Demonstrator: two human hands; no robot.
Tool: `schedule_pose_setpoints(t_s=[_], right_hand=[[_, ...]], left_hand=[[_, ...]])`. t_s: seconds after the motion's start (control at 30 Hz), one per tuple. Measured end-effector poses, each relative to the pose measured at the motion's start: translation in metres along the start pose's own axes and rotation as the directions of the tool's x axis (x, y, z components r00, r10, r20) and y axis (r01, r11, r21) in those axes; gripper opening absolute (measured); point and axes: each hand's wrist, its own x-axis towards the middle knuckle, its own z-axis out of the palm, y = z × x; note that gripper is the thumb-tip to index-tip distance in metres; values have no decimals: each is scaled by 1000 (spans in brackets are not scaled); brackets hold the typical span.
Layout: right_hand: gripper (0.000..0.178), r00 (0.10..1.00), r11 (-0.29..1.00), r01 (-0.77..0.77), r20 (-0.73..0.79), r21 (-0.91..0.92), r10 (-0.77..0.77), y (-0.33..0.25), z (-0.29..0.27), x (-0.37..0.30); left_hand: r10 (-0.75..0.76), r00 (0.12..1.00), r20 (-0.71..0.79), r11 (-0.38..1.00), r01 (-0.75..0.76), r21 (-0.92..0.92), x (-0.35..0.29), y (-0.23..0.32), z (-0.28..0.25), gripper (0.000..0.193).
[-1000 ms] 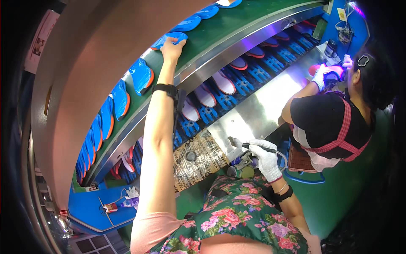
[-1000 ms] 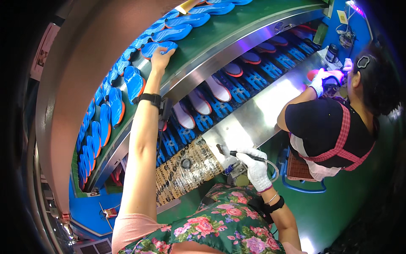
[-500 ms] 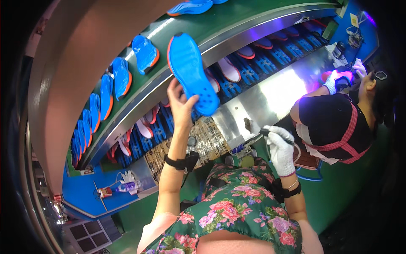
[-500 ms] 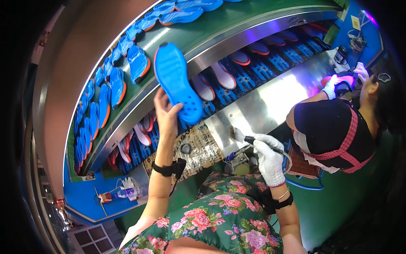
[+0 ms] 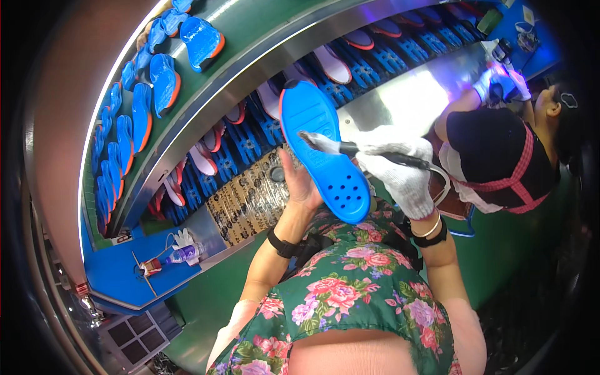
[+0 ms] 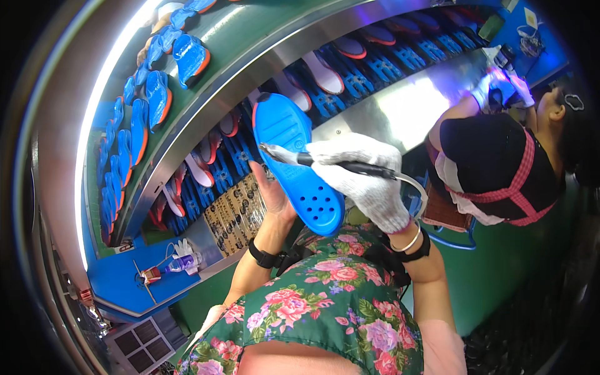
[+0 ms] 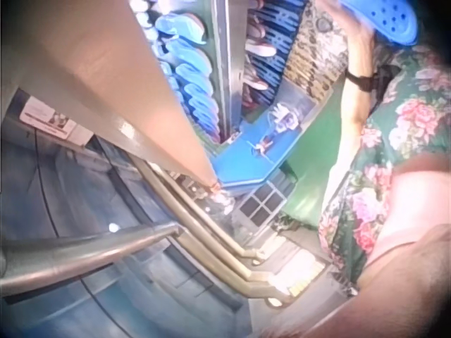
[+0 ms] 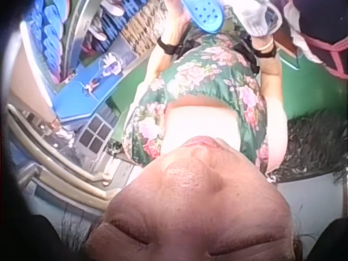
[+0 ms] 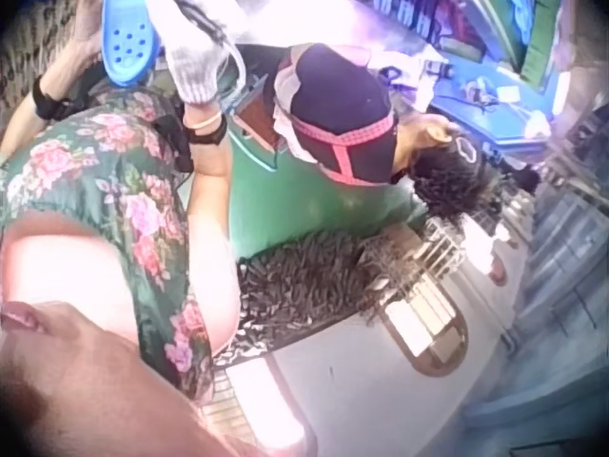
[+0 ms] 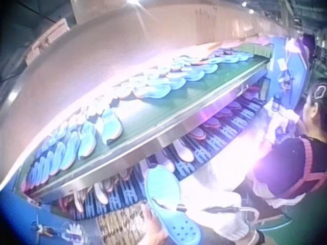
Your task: Apply glue or sealant to blue shoe soles using a brush tool.
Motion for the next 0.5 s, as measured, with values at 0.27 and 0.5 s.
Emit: schedule_pose_setpoints(t_s=[0.27, 0.5], right_hand=[[19, 993, 997, 77, -93, 11, -75, 13, 34, -15], [22, 956, 945, 292, 0, -145, -295, 15, 32, -50]], left_hand=[[277, 919, -279, 912, -160, 377, -17, -18, 15, 91], [269, 927, -260, 795, -61, 603, -41, -54, 9, 96]])
